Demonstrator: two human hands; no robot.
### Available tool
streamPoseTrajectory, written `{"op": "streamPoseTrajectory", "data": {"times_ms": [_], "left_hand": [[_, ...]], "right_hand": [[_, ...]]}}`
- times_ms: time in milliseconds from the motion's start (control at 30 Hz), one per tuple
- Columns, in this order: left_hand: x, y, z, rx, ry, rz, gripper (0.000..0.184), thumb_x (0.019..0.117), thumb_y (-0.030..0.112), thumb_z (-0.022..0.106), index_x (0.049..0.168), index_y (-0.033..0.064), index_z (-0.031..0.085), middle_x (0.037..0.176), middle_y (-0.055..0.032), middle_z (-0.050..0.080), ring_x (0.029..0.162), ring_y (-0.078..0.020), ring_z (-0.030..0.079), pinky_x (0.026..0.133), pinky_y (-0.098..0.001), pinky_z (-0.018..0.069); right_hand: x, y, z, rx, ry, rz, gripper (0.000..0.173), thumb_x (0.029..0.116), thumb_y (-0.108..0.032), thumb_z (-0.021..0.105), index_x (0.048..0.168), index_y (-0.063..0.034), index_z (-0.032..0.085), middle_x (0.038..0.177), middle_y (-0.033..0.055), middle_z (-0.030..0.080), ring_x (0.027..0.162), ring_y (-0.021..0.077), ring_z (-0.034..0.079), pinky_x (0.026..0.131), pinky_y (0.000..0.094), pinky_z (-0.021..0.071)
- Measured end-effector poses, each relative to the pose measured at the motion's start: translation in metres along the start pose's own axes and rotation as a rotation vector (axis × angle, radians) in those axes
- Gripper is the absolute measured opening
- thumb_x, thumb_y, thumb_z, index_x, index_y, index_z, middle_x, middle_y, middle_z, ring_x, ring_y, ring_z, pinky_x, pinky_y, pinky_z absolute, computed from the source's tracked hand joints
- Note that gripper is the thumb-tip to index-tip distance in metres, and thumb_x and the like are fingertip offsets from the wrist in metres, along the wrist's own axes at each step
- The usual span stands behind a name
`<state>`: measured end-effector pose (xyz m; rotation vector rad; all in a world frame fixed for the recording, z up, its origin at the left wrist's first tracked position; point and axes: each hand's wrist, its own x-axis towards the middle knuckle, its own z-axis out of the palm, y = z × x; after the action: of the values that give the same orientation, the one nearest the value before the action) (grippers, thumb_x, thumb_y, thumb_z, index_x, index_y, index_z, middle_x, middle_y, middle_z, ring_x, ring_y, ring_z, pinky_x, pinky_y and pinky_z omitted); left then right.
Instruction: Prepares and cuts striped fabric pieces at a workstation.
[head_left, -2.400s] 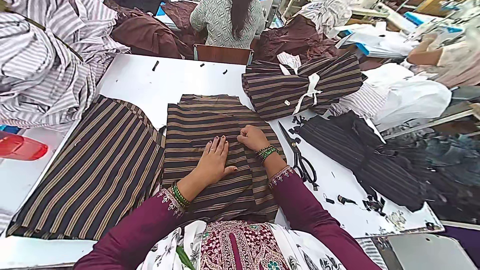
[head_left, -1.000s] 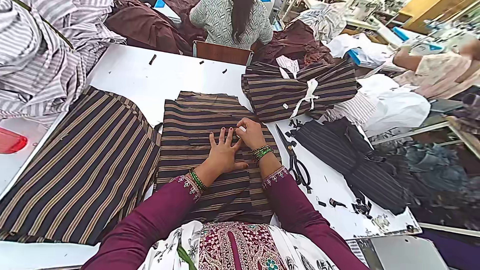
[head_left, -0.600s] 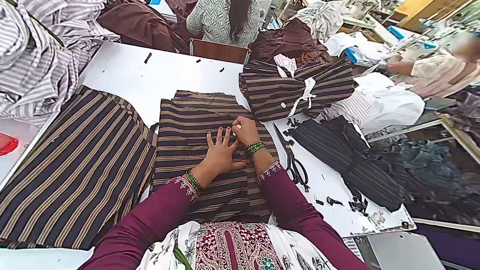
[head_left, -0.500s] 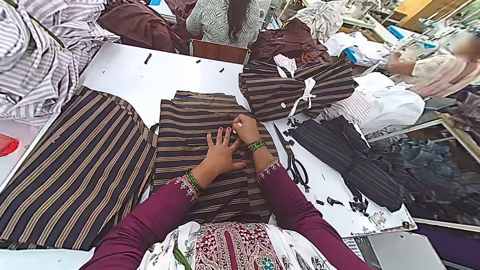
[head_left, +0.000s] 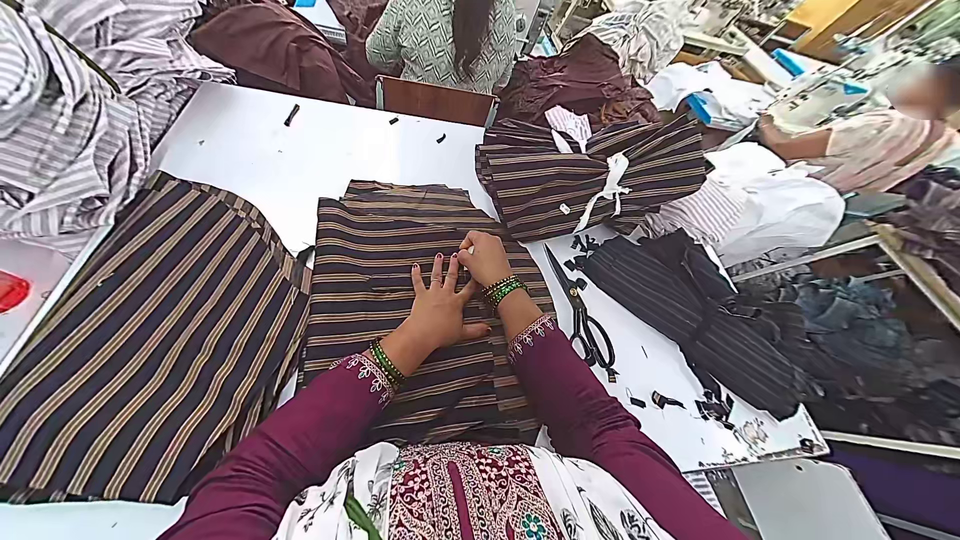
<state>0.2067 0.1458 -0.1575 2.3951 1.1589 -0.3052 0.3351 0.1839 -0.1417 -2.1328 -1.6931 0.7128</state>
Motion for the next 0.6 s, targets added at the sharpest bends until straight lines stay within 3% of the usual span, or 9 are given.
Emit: {"op": "streamPoseTrajectory", "data": {"times_ms": [233,400,600], "left_hand": [[0.002,-0.001,0.001,-0.003,-0.01,-0.001,0.101,0.0864,0.083,0.049,0.166,0.029,0.018,0.171,-0.022,-0.004,0.156,-0.0487,-0.007,0.111,-0.0815,-0.0031],[0.002,0.0,0.0,-0.012,-0.016,-0.003,0.096,0.0874,0.081,0.05,0.162,0.0255,0.03,0.171,-0.0212,-0.004,0.156,-0.0473,-0.008,0.111,-0.0812,-0.0033],[0.002,0.001,-0.001,0.007,-0.029,-0.015,0.099,0.0868,0.083,0.048,0.165,0.0275,0.022,0.171,-0.022,-0.004,0.156,-0.0469,-0.009,0.112,-0.081,-0.0039]], "right_hand": [[-0.004,0.004,-0.002,0.044,0.063,-0.037,0.012,0.0965,-0.007,0.064,0.102,0.0023,0.069,0.095,0.0224,0.069,0.092,0.0368,0.068,0.083,0.0545,0.0536],[-0.017,0.002,-0.002,-0.033,-0.06,-0.012,0.012,0.0969,-0.008,0.064,0.102,0.0016,0.069,0.096,0.0203,0.069,0.097,0.0346,0.067,0.086,0.0526,0.0527],[-0.004,0.001,0.004,-0.007,0.059,-0.04,0.012,0.097,-0.007,0.064,0.103,0.002,0.068,0.094,0.0233,0.069,0.091,0.039,0.069,0.08,0.0559,0.0546]]}}
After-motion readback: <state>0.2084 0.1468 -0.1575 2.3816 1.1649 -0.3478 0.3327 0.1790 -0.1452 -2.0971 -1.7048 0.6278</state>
